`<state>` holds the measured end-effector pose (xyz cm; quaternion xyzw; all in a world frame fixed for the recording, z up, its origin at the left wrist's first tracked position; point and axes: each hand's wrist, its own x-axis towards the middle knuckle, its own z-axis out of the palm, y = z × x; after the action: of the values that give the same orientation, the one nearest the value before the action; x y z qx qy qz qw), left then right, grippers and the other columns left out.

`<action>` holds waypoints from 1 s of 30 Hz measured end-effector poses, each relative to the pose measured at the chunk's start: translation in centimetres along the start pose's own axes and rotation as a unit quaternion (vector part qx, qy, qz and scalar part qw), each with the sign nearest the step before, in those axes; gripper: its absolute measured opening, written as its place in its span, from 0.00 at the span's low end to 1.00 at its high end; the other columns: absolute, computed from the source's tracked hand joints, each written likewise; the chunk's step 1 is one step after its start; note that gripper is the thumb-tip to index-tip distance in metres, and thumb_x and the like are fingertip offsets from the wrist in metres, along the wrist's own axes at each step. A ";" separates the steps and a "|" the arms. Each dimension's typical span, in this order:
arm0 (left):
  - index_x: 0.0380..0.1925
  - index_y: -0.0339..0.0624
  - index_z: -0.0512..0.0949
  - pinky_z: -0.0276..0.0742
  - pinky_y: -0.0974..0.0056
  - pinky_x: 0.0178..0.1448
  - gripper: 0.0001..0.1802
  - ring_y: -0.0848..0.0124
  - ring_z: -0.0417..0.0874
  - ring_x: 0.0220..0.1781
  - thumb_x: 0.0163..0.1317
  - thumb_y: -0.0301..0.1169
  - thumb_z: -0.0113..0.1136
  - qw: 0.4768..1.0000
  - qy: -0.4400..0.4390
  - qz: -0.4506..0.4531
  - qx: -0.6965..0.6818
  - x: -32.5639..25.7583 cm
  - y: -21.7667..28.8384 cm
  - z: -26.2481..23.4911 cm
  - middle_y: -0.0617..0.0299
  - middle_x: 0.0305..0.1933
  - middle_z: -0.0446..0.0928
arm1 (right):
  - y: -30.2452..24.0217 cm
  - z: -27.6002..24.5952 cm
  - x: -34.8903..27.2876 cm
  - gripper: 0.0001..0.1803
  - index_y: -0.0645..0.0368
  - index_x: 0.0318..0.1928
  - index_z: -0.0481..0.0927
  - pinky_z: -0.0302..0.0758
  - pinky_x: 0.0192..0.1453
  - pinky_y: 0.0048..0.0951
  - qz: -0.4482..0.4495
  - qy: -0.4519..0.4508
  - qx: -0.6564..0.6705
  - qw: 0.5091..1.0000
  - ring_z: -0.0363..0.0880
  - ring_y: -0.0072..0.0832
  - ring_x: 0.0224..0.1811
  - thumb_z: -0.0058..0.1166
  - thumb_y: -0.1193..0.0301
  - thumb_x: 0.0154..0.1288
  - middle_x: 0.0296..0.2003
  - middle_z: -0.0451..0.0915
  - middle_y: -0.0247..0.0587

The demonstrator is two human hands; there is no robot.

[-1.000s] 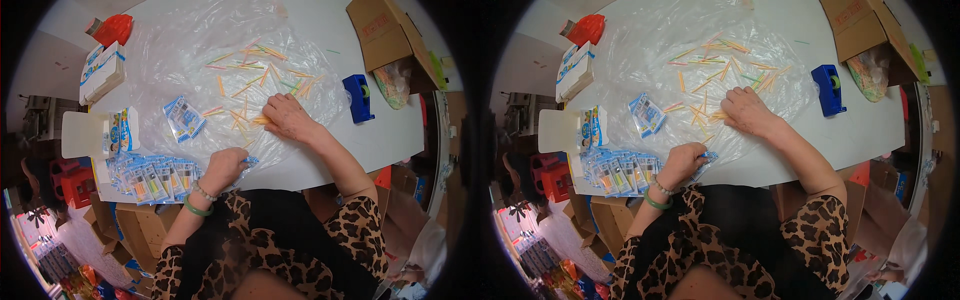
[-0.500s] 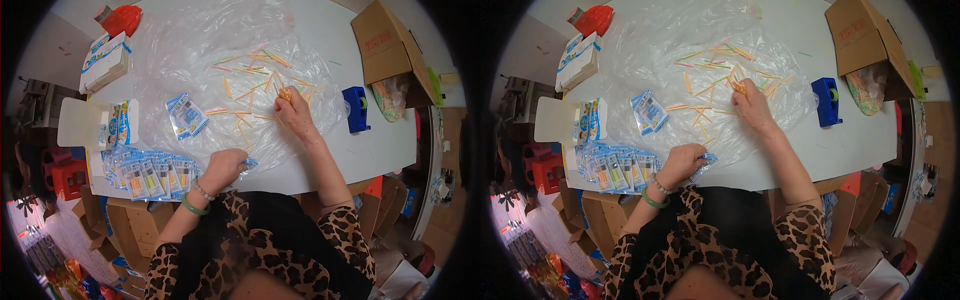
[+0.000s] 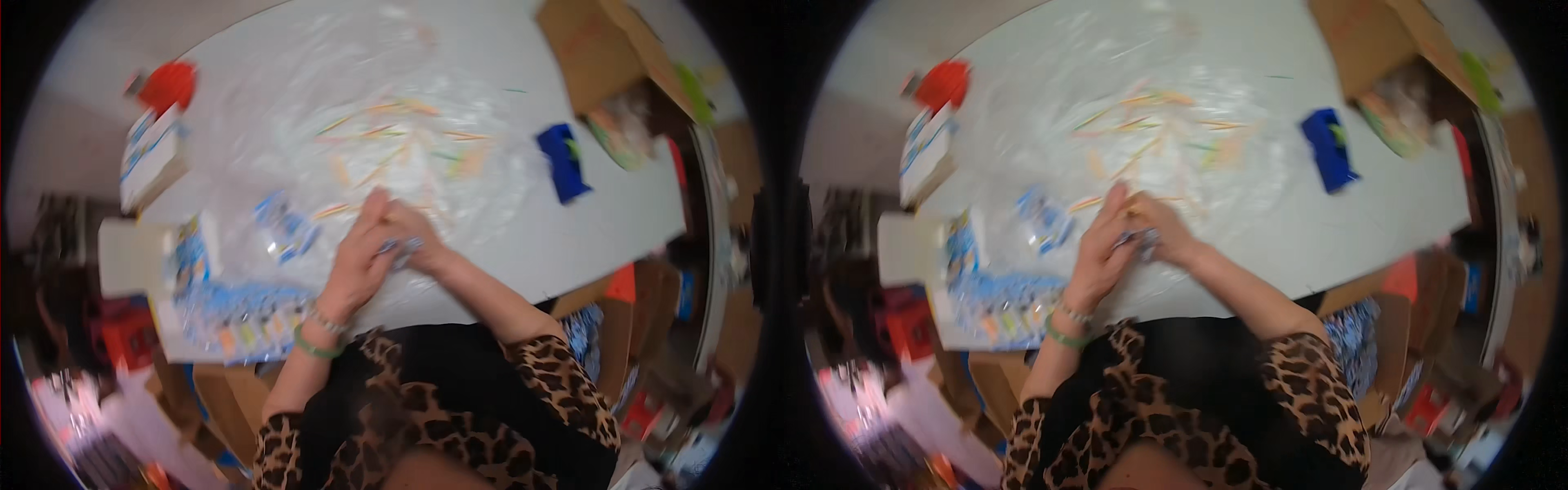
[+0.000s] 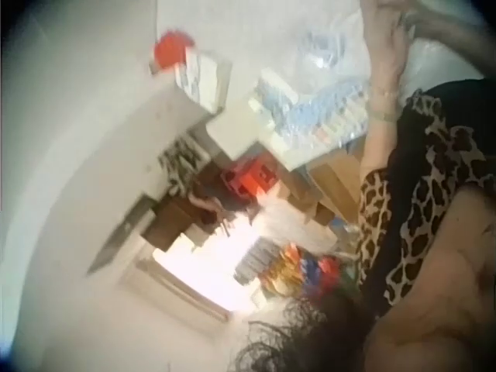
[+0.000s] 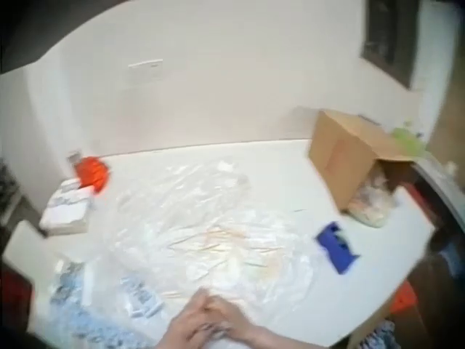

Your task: Manually packaging small plastic parts into individual blue plastic bags at a workbench.

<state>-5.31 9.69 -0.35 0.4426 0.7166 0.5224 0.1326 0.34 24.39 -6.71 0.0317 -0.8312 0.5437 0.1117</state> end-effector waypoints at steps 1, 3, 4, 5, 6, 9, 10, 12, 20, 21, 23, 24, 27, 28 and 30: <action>0.37 0.37 0.76 0.56 0.56 0.71 0.11 0.46 0.58 0.71 0.52 0.19 0.57 0.999 -0.007 -0.030 -0.029 -0.3 -0.1 0.5 0.39 0.66 0.62 | 0.3 0.6 0.1 0.19 0.58 0.44 0.75 0.73 0.48 0.40 -0.025 -0.009 -0.020 0.999 0.76 0.45 0.45 0.57 0.66 0.51 0.42 0.76 0.45; 0.36 0.35 0.76 0.56 0.58 0.71 0.10 0.46 0.59 0.71 0.52 0.17 0.52 0.996 -0.052 -0.068 -0.027 -0.6 0.1 0.5 0.38 0.66 0.62 | -0.8 1.2 0.4 0.14 0.60 0.35 0.74 0.72 0.43 0.42 -0.008 -0.015 -0.092 0.996 0.75 0.47 0.42 0.55 0.66 0.49 0.36 0.76 0.51; 0.35 0.35 0.76 0.56 0.59 0.70 0.10 0.47 0.59 0.71 0.52 0.16 0.51 0.997 -0.040 -0.063 -0.022 -0.9 0.1 0.9 0.39 0.66 0.62 | -0.2 1.9 0.5 0.13 0.61 0.32 0.73 0.72 0.42 0.42 0.009 0.025 -0.049 0.998 0.76 0.48 0.41 0.54 0.66 0.49 0.33 0.76 0.54; 0.34 0.34 0.75 0.55 0.60 0.70 0.09 0.47 0.59 0.71 0.52 0.16 0.49 0.998 -0.025 -0.061 -0.016 -1.1 -0.2 1.2 0.39 0.66 0.63 | 0.9 2.4 0.3 0.13 0.61 0.33 0.73 0.72 0.42 0.41 0.000 0.031 -0.058 0.998 0.76 0.49 0.40 0.54 0.65 0.50 0.32 0.76 0.55; 0.33 0.34 0.75 0.55 0.60 0.70 0.08 0.49 0.59 0.72 0.53 0.16 0.50 0.997 -0.020 -0.068 -0.026 -1.5 -0.6 0.8 0.40 0.66 0.62 | -0.4 2.1 0.6 0.13 0.62 0.33 0.72 0.71 0.41 0.42 -0.017 0.034 -0.051 0.998 0.75 0.50 0.40 0.53 0.65 0.51 0.32 0.75 0.54; 0.33 0.33 0.75 0.57 0.61 0.69 0.07 0.54 0.61 0.70 0.55 0.17 0.51 0.994 0.012 -0.088 -0.059 -2.1 -0.8 0.4 0.43 0.65 0.65 | -0.5 2.3 0.6 0.13 0.62 0.33 0.72 0.71 0.40 0.43 -0.040 0.048 -0.006 0.998 0.75 0.51 0.37 0.53 0.66 0.51 0.30 0.74 0.53; 0.33 0.32 0.75 0.60 0.61 0.68 0.06 0.56 0.65 0.68 0.56 0.18 0.51 0.989 0.051 -0.116 -0.073 -2.2 -0.6 0.1 0.45 0.63 0.68 | -0.2 2.7 0.9 0.13 0.62 0.33 0.72 0.71 0.40 0.43 -0.042 0.052 -0.005 0.998 0.75 0.51 0.37 0.53 0.66 0.51 0.30 0.74 0.53; 0.33 0.31 0.75 0.63 0.63 0.64 0.05 0.60 0.69 0.63 0.56 0.18 0.52 0.979 0.101 -0.161 -0.077 -2.3 0.8 -0.8 0.48 0.59 0.71 | 0.6 4.7 1.2 0.10 0.61 0.33 0.72 0.71 0.41 0.43 -0.082 0.082 -0.050 0.992 0.74 0.49 0.36 0.52 0.67 0.54 0.31 0.73 0.51; 0.19 0.36 0.68 0.56 0.70 0.29 0.12 0.80 0.58 0.26 0.57 0.23 0.60 0.949 0.182 -0.239 -0.096 -2.2 -1.1 -1.2 0.71 0.22 0.62 | 0.1 -0.2 -0.4 0.07 0.61 0.38 0.74 0.71 0.40 0.36 0.045 0.119 0.015 0.992 0.74 0.42 0.34 0.50 0.72 0.62 0.31 0.75 0.47; 0.19 0.36 0.68 0.56 0.70 0.29 0.12 0.80 0.58 0.26 0.57 0.23 0.60 0.942 0.205 -0.250 -0.084 -2.5 -1.0 -1.4 0.71 0.22 0.62 | -0.5 -0.1 -0.2 0.07 0.61 0.38 0.74 0.71 0.40 0.36 0.036 0.096 0.031 0.994 0.74 0.42 0.34 0.50 0.72 0.62 0.31 0.75 0.47; 0.21 0.34 0.71 0.59 0.72 0.27 0.10 0.81 0.62 0.25 0.59 0.25 0.59 0.917 0.194 -0.310 -0.157 -3.0 -1.1 -1.5 0.69 0.21 0.64 | -1.2 0.2 0.0 0.06 0.61 0.38 0.74 0.72 0.41 0.36 0.005 0.113 -0.049 0.992 0.75 0.42 0.35 0.51 0.73 0.61 0.32 0.75 0.47; 0.21 0.34 0.71 0.59 0.72 0.27 0.10 0.81 0.62 0.25 0.59 0.25 0.59 0.913 0.207 -0.314 -0.157 -3.0 -0.9 -1.5 0.69 0.21 0.64 | -1.2 0.3 -0.2 0.06 0.61 0.38 0.74 0.72 0.41 0.36 0.001 0.100 -0.046 0.994 0.75 0.42 0.35 0.51 0.73 0.61 0.32 0.75 0.47; 0.24 0.33 0.75 0.62 0.73 0.25 0.09 0.82 0.66 0.23 0.60 0.27 0.59 0.904 0.208 -0.318 -0.194 -3.0 -0.5 -1.6 0.68 0.21 0.66 | -1.0 0.3 -0.4 0.08 0.60 0.41 0.74 0.70 0.45 0.40 0.039 0.062 -0.062 0.995 0.74 0.45 0.39 0.51 0.75 0.60 0.35 0.76 0.45; 0.25 0.33 0.76 0.63 0.74 0.25 0.08 0.81 0.67 0.22 0.60 0.27 0.59 0.895 0.204 -0.330 -0.220 -3.0 -0.5 -1.6 0.68 0.20 0.66 | -0.9 0.3 -0.4 0.08 0.59 0.41 0.74 0.70 0.45 0.40 -0.002 0.059 -0.105 0.993 0.74 0.45 0.39 0.52 0.75 0.60 0.35 0.76 0.45; 0.26 0.33 0.77 0.65 0.74 0.24 0.08 0.81 0.69 0.21 0.60 0.27 0.59 0.883 0.201 -0.343 -0.250 -3.2 -0.8 -1.8 0.67 0.20 0.67 | -1.5 0.4 -0.1 0.08 0.59 0.41 0.74 0.70 0.45 0.40 -0.043 0.053 -0.150 0.986 0.74 0.45 0.40 0.52 0.76 0.60 0.35 0.76 0.46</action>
<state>-5.06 5.97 -1.17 0.0073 0.6804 0.6839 0.2631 0.66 23.40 -5.56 0.0217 -0.8942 0.4083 0.1822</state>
